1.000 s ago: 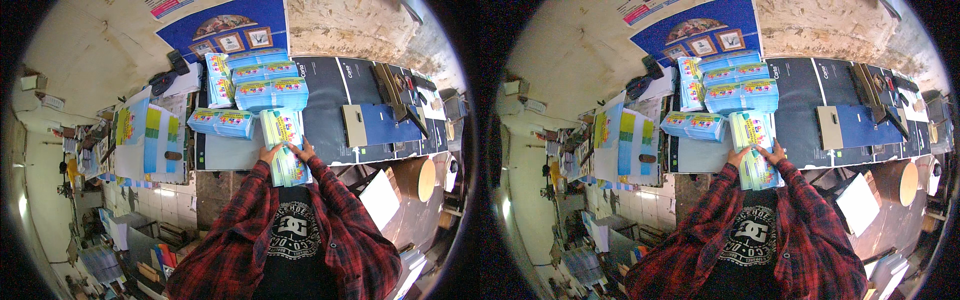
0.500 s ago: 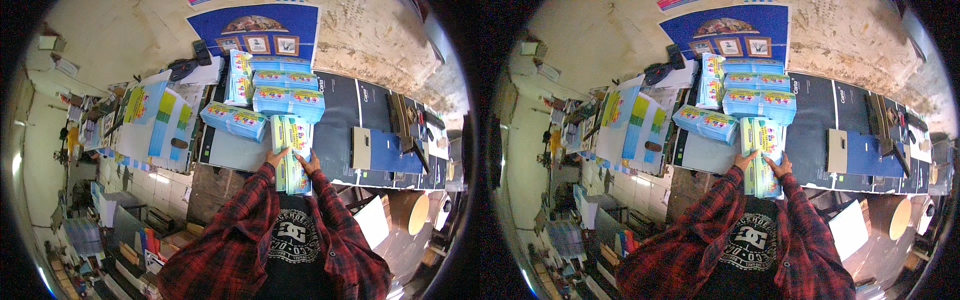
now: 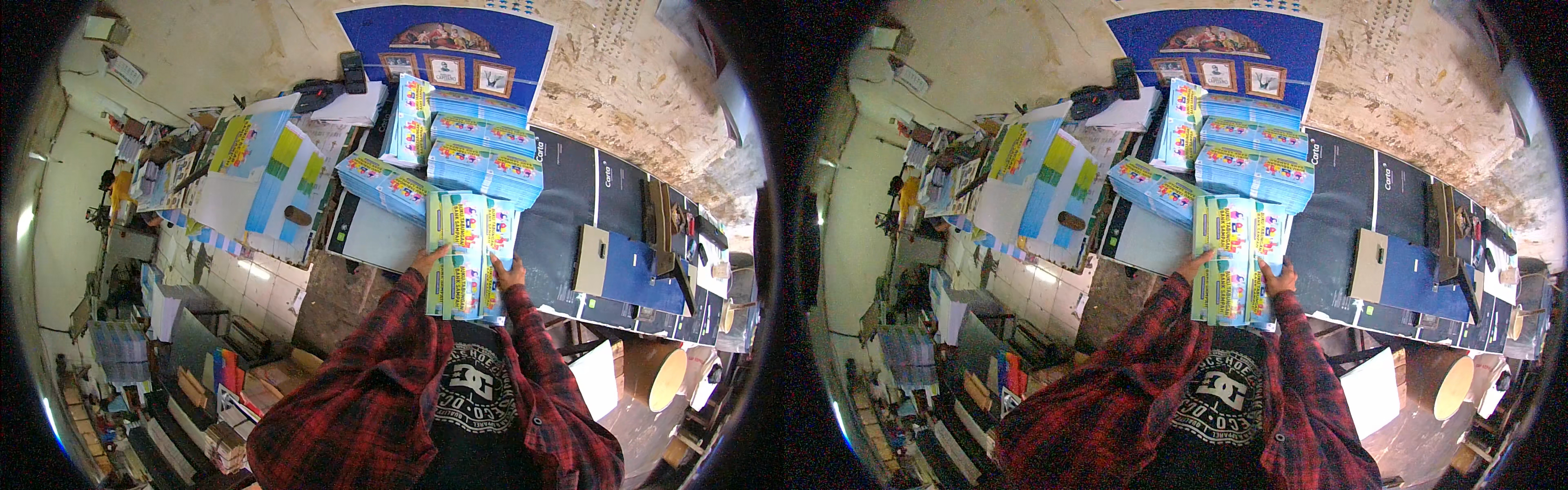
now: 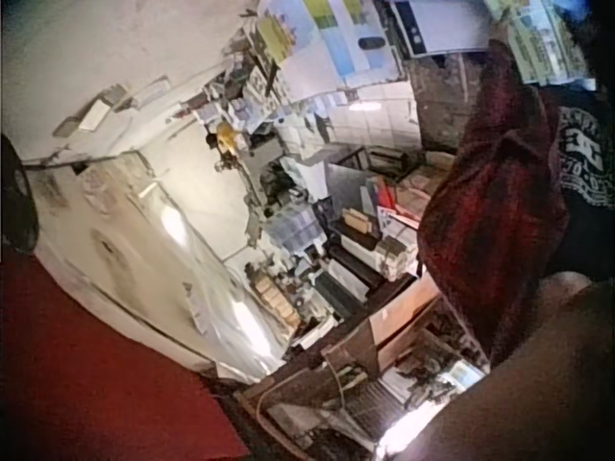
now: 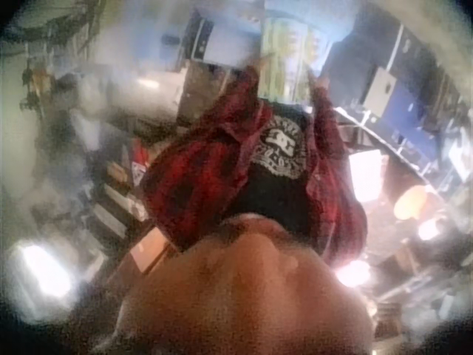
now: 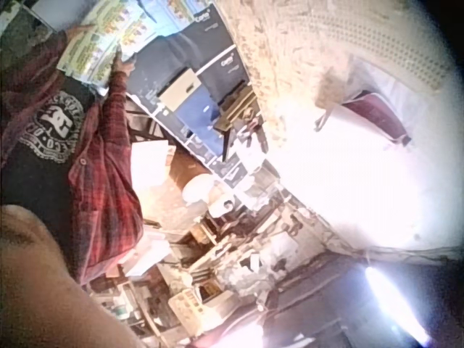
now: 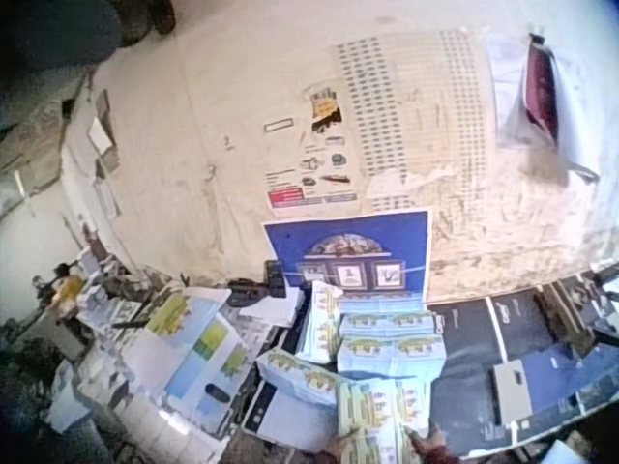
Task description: The person stands at a workbench and repeatedly picks up stacks of light blue printed paper sheets. They align the edges of the sheets by hand and place them into neat piles on the table. The person continues this repetitive stacking process throughout the clip, organizing the loose sheets into uniform stacks.
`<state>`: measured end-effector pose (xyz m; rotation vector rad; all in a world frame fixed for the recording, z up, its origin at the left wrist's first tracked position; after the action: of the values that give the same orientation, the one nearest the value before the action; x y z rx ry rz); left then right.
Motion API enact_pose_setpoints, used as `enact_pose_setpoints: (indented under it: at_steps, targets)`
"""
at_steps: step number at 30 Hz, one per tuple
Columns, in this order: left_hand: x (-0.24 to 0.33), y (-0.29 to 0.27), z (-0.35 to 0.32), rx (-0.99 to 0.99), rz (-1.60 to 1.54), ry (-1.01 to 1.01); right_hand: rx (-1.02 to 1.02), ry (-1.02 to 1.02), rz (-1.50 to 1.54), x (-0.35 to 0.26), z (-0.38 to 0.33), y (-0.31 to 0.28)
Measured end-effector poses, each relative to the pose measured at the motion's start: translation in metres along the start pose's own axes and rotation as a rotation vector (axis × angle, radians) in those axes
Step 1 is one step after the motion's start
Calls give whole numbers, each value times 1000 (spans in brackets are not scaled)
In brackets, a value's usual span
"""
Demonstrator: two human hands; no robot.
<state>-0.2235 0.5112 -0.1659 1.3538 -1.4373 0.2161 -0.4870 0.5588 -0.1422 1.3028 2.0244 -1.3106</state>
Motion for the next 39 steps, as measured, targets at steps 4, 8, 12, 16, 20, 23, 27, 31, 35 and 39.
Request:
enact_pose_setpoints:
  at_steps: [4, 8, 12, 16, 20, 23, 27, 31, 35, 39]
  targets:
    - [35, 13, -10, -65, 209, 112, 237, -85, -253, -4, -5, -4]
    - [43, 58, -2, -157, 84, -37, 357, -419, -587, -7, -2, 17]
    - [36, 54, 20, -85, 363, 117, -52, -153, 34, 4, 24, 23]
    - [23, 50, 21, 69, 249, -8, -109, -94, 106, -13, 5, 5]
    - [8, 25, 23, -26, 75, -121, -31, -112, 145, 25, 17, -9]
    - [7, 28, 10, -123, -168, -105, 272, -184, -240, -10, -15, -29]
    - [24, 44, 13, -140, 107, 22, -27, -172, -428, -2, 12, 18]
    - [11, 32, 28, 50, 474, -28, -116, -102, 54, 15, 41, 32]
    - [-9, 32, 27, 23, 146, -48, -107, -31, 263, -4, 20, 15]
    - [12, 44, -2, -19, -20, -33, 136, -202, -168, -2, 9, -11]
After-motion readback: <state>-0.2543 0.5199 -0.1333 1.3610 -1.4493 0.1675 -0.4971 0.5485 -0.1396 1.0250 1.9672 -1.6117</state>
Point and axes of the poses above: each hand's wrist, its own z-axis towards the middle knuckle, its own y-axis out of the palm, x = y × z, the point moved 10 cm from there along z, towards the middle knuckle, and after that the axes turned 15 degrees about -x, right-handed, at the moved point
